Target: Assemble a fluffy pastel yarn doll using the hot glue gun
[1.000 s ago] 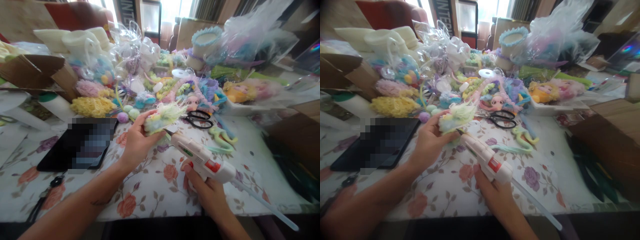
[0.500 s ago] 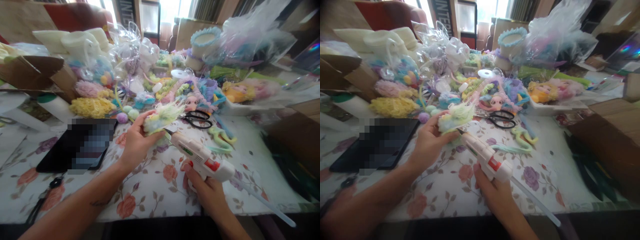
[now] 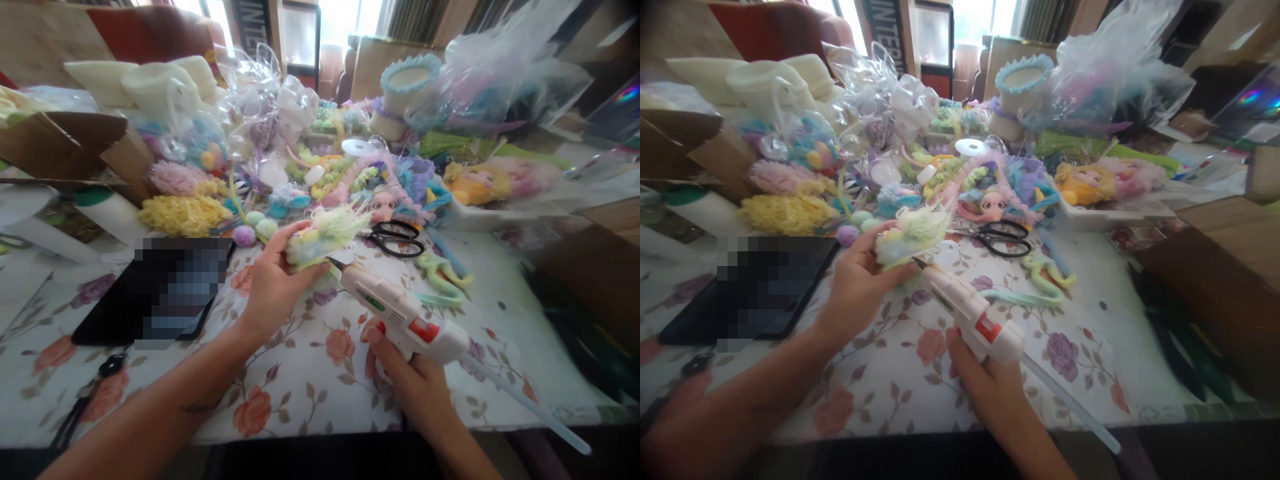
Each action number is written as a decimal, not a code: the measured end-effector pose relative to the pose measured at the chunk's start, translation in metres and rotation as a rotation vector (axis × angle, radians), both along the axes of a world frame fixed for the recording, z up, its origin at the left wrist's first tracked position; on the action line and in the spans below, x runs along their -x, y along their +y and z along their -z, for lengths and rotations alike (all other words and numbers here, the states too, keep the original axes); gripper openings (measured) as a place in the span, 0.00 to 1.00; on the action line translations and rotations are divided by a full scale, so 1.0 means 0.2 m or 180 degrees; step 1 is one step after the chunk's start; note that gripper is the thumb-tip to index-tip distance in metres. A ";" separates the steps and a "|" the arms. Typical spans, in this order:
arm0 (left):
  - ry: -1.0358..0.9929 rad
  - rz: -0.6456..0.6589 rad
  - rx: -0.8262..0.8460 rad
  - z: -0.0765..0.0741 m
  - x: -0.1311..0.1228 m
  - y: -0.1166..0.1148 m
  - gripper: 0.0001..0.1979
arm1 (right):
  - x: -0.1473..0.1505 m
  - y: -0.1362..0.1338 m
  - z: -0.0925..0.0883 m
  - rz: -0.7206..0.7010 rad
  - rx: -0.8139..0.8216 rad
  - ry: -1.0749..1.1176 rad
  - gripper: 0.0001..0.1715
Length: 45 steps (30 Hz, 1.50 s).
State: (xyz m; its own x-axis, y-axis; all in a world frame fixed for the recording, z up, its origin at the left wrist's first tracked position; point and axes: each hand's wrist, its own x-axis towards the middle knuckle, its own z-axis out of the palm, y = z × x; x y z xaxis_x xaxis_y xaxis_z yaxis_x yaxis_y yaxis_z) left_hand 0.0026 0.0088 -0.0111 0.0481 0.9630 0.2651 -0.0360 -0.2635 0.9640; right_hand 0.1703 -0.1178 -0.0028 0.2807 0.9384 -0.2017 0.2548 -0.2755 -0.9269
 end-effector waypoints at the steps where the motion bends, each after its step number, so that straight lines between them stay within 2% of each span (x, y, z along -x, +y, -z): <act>1: 0.0027 -0.0017 -0.0008 0.00 0.00 0.00 0.32 | 0.00 0.00 0.00 0.0029 0.0002 0.0032 0.24; 12: 0.0184 -0.0159 -0.0082 -0.03 -0.01 -0.01 0.31 | 0.00 0.00 -0.01 -0.0069 0.0071 -0.0062 0.26; 29: 0.0171 -0.0143 -0.0085 -0.04 -0.01 -0.02 0.31 | -0.01 0.00 0.01 -0.0080 0.0007 -0.0023 0.26; 40: 0.0085 -0.0125 -0.0052 -0.03 -0.01 -0.02 0.31 | 0.00 0.00 -0.01 0.0115 -0.0060 0.0014 0.25; 45: 0.0103 -0.0086 -0.0055 -0.02 -0.01 -0.01 0.32 | -0.01 0.00 0.00 0.0004 -0.0075 -0.0019 0.26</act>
